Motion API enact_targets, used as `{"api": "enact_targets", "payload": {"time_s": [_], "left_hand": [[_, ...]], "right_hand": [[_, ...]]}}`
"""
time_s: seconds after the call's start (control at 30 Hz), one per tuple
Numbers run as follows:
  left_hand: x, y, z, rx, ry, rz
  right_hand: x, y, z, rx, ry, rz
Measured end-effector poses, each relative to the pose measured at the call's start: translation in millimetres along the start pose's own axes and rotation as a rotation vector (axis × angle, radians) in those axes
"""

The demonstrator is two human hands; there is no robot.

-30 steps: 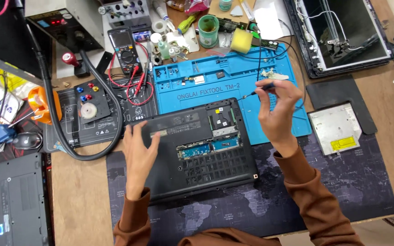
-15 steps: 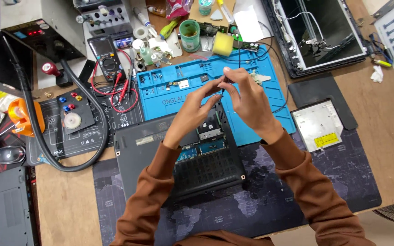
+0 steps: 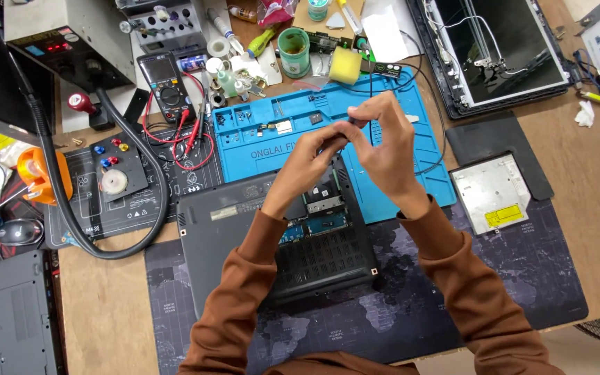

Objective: Disassembling a laptop by removing screws and internal components like the optical drive

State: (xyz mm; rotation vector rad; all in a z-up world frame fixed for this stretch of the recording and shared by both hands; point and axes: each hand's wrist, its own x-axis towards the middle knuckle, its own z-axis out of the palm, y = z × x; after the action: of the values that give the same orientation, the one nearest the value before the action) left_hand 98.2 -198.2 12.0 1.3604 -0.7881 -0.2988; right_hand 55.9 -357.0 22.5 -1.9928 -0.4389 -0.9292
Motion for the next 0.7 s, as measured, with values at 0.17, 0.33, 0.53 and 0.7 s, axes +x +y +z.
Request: {"api": "enact_targets", "payload": {"time_s": [0.17, 0.33, 0.53, 0.7], "left_hand": [[2, -23, -1, -0.003, 0.073, 0.002], [7, -15, 6, 0.036, 0.191, 0.009], [7, -30, 15, 0.152, 0.245, 0.024], [4, -4, 6, 0.11, -0.012, -0.005]], "right_hand": [[5, -8, -5, 0.078, -0.058, 0.05], [4, -19, -3, 0.195, -0.112, 0.154], [4, -6, -5, 0.127, -0.093, 0.074], [6, -11, -10, 0.263, -0.046, 0.209]]}}
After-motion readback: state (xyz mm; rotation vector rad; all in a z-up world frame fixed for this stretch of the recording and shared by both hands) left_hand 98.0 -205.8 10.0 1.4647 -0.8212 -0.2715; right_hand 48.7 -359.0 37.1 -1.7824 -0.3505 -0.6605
